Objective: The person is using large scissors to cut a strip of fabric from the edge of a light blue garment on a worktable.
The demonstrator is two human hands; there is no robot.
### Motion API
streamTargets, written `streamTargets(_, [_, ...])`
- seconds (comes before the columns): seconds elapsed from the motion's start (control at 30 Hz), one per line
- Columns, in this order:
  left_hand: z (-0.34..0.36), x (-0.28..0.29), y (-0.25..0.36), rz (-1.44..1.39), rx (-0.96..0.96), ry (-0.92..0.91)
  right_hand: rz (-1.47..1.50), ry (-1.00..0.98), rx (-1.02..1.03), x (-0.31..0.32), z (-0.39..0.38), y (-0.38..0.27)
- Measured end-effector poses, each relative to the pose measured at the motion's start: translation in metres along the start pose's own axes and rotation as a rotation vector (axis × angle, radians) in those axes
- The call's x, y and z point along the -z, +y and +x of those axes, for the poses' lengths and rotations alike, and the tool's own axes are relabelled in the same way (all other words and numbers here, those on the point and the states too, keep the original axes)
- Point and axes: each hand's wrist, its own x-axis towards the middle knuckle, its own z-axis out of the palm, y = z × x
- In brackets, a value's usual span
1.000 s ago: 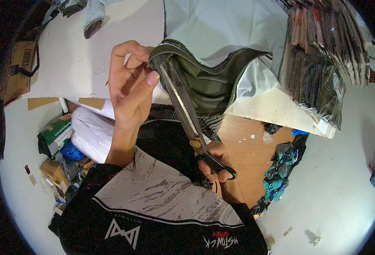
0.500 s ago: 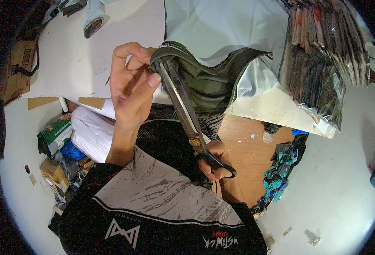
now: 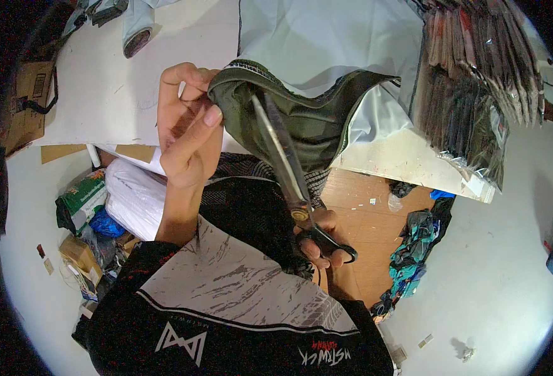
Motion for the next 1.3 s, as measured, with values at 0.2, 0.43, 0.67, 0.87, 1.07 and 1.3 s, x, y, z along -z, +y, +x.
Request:
streamTargets(0.2, [0.0, -0.001, 0.0, -0.213, 0.088, -0.007, 0.056, 0.17, -0.067, -0.018, 0.005, 0.004])
streamTargets(0.43, [0.0, 0.001, -0.004, -0.332, 0.096, -0.085, 0.183, -0.002, -0.086, -0.003, 0.013, 0.009])
streamTargets(0.67, [0.001, -0.001, -0.002, -0.352, 0.098, -0.09, 0.043, 0.158, -0.055, -0.005, 0.006, 0.008])
streamTargets(0.87, [0.001, 0.0, -0.003, -0.352, 0.102, -0.084, 0.36, -0.124, -0.055, 0.01, 0.009, 0.014])
streamTargets(1.07, [-0.001, 0.002, -0.005, -0.392, 0.107, -0.131, 0.201, 0.012, -0.138, 0.011, -0.005, 0.014])
streamTargets(1.3, [0.001, -0.001, -0.004, -0.408, 0.111, -0.142, 0.26, -0.032, -0.122, -0.002, 0.009, 0.01])
